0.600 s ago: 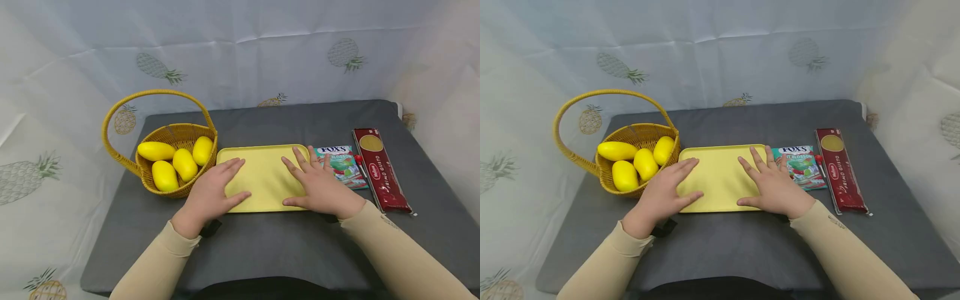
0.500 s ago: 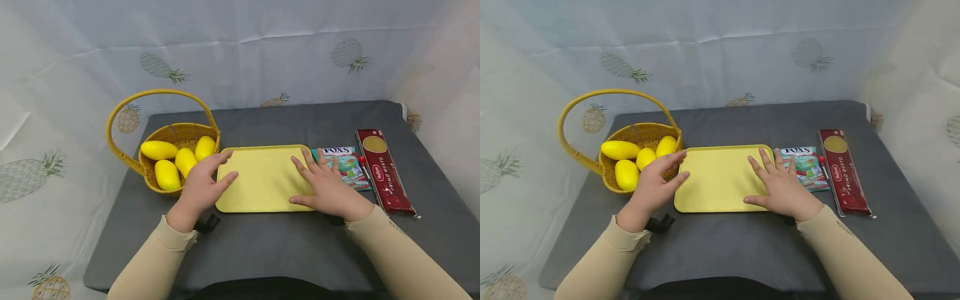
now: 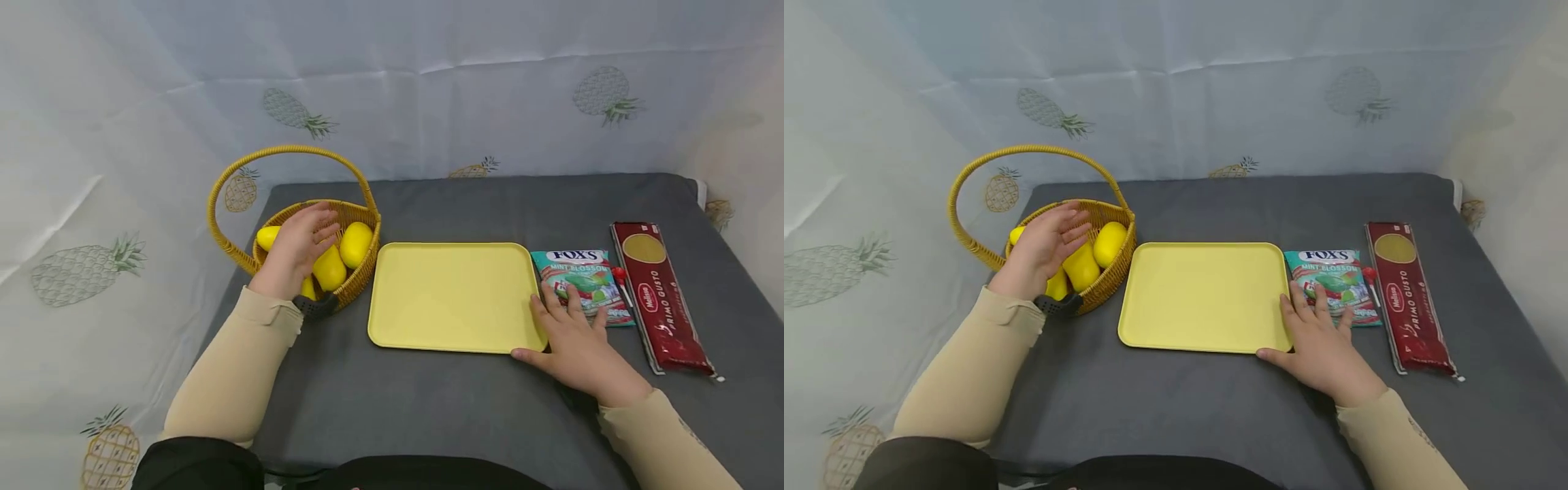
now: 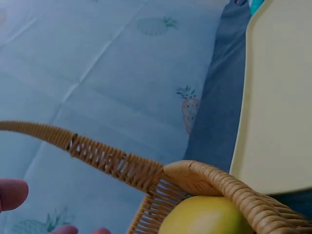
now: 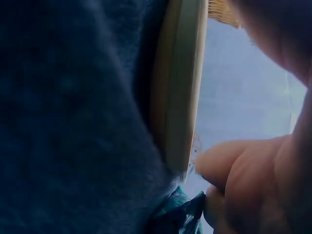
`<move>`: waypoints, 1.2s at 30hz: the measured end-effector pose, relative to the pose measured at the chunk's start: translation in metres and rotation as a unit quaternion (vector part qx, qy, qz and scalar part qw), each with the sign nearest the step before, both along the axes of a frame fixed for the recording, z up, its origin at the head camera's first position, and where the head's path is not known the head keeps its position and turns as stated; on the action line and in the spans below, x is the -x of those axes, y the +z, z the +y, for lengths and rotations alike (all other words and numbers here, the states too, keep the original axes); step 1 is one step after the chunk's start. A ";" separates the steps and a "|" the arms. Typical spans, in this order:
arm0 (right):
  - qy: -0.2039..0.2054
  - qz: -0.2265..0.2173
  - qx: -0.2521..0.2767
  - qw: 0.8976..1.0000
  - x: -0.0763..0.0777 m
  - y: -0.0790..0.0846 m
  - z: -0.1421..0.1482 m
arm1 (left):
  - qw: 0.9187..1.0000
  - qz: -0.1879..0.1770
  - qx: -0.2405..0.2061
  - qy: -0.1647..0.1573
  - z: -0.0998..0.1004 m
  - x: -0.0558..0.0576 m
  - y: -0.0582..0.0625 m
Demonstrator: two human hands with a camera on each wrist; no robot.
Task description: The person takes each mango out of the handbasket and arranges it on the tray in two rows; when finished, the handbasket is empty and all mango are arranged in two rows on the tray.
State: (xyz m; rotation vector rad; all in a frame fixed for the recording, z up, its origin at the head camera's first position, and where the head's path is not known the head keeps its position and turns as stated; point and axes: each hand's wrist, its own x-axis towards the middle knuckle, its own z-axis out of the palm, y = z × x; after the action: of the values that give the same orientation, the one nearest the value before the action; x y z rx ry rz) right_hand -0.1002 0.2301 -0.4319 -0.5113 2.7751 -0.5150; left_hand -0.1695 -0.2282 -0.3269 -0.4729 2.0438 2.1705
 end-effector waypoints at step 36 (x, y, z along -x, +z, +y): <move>-0.010 0.006 0.021 1.000 -0.003 -0.010 0.005 | 0.894 -0.153 0.341 -0.246 -0.012 0.078 -0.017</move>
State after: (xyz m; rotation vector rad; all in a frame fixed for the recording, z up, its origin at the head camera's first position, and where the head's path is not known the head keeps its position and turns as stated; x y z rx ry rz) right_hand -0.0976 0.2350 -0.4422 -0.4977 2.7891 -0.5771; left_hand -0.2476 -0.2398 -0.3435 -0.2801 2.3522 0.9973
